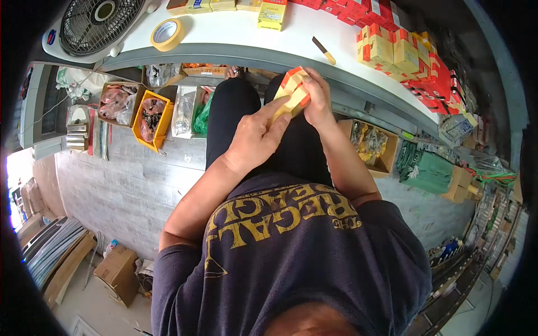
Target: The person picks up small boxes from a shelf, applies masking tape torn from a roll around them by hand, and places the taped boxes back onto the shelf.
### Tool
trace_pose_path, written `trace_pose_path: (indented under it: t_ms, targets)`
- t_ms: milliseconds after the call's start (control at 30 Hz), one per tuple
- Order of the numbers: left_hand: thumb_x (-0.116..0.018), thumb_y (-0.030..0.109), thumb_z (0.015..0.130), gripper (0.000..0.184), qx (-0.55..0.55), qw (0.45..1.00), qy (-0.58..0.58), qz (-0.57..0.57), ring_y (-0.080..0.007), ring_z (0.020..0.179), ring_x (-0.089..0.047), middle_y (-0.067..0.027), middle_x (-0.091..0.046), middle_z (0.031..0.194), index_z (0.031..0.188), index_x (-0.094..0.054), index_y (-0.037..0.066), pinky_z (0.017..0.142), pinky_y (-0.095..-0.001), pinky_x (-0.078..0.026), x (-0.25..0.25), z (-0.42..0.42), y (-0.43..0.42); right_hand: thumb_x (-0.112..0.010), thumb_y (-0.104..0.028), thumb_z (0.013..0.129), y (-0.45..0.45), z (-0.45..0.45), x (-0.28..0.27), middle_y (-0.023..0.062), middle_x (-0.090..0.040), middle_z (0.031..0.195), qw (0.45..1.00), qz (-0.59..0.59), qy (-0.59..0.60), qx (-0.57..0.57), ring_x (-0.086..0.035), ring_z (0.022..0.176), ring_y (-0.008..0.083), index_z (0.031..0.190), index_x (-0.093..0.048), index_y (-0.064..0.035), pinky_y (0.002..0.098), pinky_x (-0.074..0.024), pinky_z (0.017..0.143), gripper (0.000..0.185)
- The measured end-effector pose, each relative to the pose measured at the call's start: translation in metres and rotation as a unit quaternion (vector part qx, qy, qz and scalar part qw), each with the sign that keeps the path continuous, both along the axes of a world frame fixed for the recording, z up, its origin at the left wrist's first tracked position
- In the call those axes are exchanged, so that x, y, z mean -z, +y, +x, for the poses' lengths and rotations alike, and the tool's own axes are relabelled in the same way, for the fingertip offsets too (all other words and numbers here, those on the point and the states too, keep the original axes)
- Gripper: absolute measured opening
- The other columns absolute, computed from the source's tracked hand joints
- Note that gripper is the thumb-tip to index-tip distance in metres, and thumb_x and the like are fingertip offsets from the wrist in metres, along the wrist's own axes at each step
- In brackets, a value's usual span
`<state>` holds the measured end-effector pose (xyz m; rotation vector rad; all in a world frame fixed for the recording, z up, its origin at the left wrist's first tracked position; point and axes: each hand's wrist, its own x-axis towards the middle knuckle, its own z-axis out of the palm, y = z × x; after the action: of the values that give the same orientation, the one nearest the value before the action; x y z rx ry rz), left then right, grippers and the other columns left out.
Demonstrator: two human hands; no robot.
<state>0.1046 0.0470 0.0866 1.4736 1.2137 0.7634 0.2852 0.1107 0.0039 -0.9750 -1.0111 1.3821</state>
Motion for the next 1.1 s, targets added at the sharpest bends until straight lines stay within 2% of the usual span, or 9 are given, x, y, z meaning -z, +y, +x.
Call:
trace_pose_path:
  t_ms: [167, 267, 400, 633, 767, 900, 967, 1067, 1100]
  targets:
    - [-0.058, 0.026, 0.101, 0.041, 0.006, 0.998, 0.056, -0.018, -0.0172, 0.056, -0.063, -0.0097, -0.060, 0.064, 0.134, -0.057, 0.002, 0.057, -0.0318, -0.052, 0.010, -0.002, 0.008, -0.046, -0.022, 0.093, 0.004, 0.000, -0.006, 0.0129, -0.066, 0.103, 0.998, -0.030, 0.063, 0.003, -0.065, 0.094, 0.0198, 0.118, -0.056, 0.0050, 0.0324, -0.0512, 0.085, 0.038]
    - [-0.053, 0.036, 0.102, 0.044, 0.005, 0.981, 0.001, -0.195, -0.0185, 0.054, -0.062, -0.0091, -0.061, 0.062, 0.133, -0.059, 0.004, 0.056, -0.0326, -0.052, -0.001, -0.003, 0.012, -0.045, -0.023, 0.094, 0.005, -0.001, -0.004, 0.0133, -0.066, 0.103, 0.995, -0.043, 0.085, 0.023, -0.065, 0.095, 0.0215, 0.116, -0.057, 0.0043, 0.0341, -0.0511, 0.086, 0.037]
    - [-0.050, 0.038, 0.105, 0.046, 0.063, 0.972, 0.048, -0.220, -0.0102, 0.053, -0.056, -0.0050, -0.058, 0.066, 0.133, -0.058, 0.003, 0.049, -0.0259, -0.048, 0.004, -0.010, 0.010, -0.048, -0.025, 0.094, 0.012, 0.010, 0.005, 0.0110, -0.068, 0.101, 0.974, -0.069, 0.205, 0.067, -0.066, 0.093, 0.0209, 0.110, -0.061, 0.0014, 0.0343, -0.0519, 0.085, 0.034]
    - [-0.051, 0.039, 0.104, 0.044, 0.076, 0.976, 0.084, -0.184, -0.0110, 0.052, -0.057, -0.0052, -0.060, 0.066, 0.127, -0.063, 0.003, 0.049, -0.0266, -0.048, 0.038, -0.001, 0.014, -0.039, -0.027, 0.097, 0.015, 0.016, 0.011, 0.0182, -0.067, 0.107, 0.953, -0.139, 0.243, 0.120, -0.064, 0.102, 0.0300, 0.114, -0.060, 0.0048, 0.0439, -0.0485, 0.097, 0.042]
    - [-0.054, 0.038, 0.103, 0.042, 0.063, 0.978, 0.089, -0.177, -0.0109, 0.051, -0.056, -0.0048, -0.059, 0.064, 0.121, -0.067, 0.003, 0.048, -0.0271, -0.047, 0.048, 0.004, 0.019, -0.037, -0.028, 0.098, 0.015, 0.019, 0.018, 0.0176, -0.068, 0.105, 0.936, -0.164, 0.291, 0.114, -0.066, 0.097, 0.0304, 0.110, -0.061, 0.0046, 0.0429, -0.0512, 0.091, 0.042]
    - [-0.056, 0.036, 0.102, 0.039, 0.071, 0.974, 0.076, -0.199, -0.0108, 0.050, -0.055, -0.0041, -0.059, 0.062, 0.117, -0.069, 0.002, 0.047, -0.0272, -0.045, 0.056, 0.005, 0.026, -0.033, -0.029, 0.097, 0.015, 0.022, 0.025, 0.0234, -0.066, 0.107, 0.929, -0.183, 0.309, 0.084, -0.063, 0.101, 0.0385, 0.110, -0.061, 0.0089, 0.0533, -0.0479, 0.100, 0.049]
    - [-0.057, 0.035, 0.101, 0.038, 0.072, 0.972, 0.071, -0.212, -0.0107, 0.050, -0.055, -0.0039, -0.059, 0.062, 0.115, -0.070, 0.002, 0.047, -0.0273, -0.044, 0.060, 0.004, 0.030, -0.035, -0.028, 0.096, 0.018, 0.024, 0.029, 0.0234, -0.066, 0.108, 0.926, -0.192, 0.311, 0.096, -0.063, 0.101, 0.0388, 0.111, -0.061, 0.0081, 0.0527, -0.0478, 0.100, 0.048]
    - [-0.056, 0.035, 0.098, 0.037, 0.079, 0.971, 0.046, -0.222, -0.0180, 0.053, -0.062, -0.0083, -0.063, 0.061, 0.096, -0.072, 0.001, 0.057, -0.0341, -0.050, 0.064, 0.005, 0.034, -0.039, -0.027, 0.095, 0.018, 0.029, 0.037, 0.0233, -0.066, 0.109, 0.919, -0.210, 0.314, 0.117, -0.063, 0.101, 0.0393, 0.113, -0.062, 0.0066, 0.0514, -0.0474, 0.101, 0.044]
    - [-0.056, 0.035, 0.098, 0.037, 0.078, 0.971, 0.045, -0.221, -0.0180, 0.053, -0.062, -0.0083, -0.063, 0.061, 0.096, -0.072, 0.001, 0.057, -0.0341, -0.050, 0.065, 0.005, 0.034, -0.042, -0.026, 0.094, 0.017, 0.032, 0.039, 0.0232, -0.066, 0.111, 0.949, -0.172, 0.205, 0.163, -0.063, 0.104, 0.0392, 0.115, -0.062, 0.0058, 0.0502, -0.0467, 0.102, 0.043]
